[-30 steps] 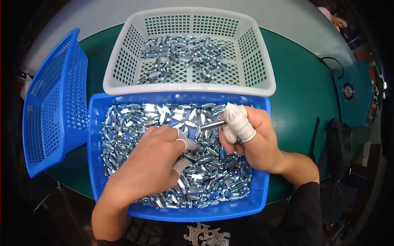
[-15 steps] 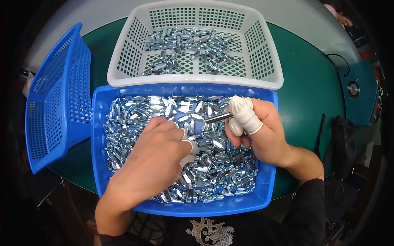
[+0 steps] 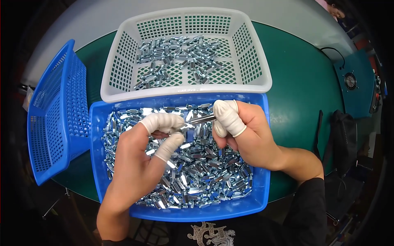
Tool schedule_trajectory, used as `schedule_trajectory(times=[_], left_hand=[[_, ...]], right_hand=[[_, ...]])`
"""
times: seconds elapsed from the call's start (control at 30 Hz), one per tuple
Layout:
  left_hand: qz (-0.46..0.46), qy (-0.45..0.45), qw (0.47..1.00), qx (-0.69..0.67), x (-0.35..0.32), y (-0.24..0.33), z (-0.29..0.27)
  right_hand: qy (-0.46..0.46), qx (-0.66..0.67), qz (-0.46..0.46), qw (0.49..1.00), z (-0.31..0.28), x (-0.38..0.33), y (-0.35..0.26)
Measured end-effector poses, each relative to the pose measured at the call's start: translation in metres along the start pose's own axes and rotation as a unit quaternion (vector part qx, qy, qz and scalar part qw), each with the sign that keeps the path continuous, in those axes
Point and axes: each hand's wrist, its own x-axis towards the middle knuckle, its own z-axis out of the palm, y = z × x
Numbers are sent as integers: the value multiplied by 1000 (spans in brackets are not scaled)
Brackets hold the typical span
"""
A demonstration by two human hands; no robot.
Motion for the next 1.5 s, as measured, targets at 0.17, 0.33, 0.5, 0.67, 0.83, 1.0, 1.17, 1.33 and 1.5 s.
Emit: schedule_trajectory(times=[0.17,0.33,0.5,0.67,0.83,1.0,1.17,1.33,1.5], left_hand=[[12,36,996,-79,1,-8,7],[-13,17,993,-116,-1,-11,10],[-42,2,973,-227,1,-18,15],[110,47,990,-71,0,-24,21],[-80,3,930,-358,0,-14,26],[159,112,981,2,-2,-14,28],[114,143,979,-85,-4,-16,36],[287,110,948,83,5,-18,31],[175,182,967,32,10,-1,31]], right_hand=[[-4,-17,-7,1000,0,1,3],[-9,-49,0,999,-1,-1,2],[-23,-34,32,999,-3,1,1],[-43,0,94,995,-4,2,0],[-36,-8,62,997,-6,0,-1],[-46,-4,89,995,-2,0,-5],[-63,32,76,995,-3,-1,-2],[-111,18,86,990,0,-1,-6],[-80,45,109,990,1,1,-8]])
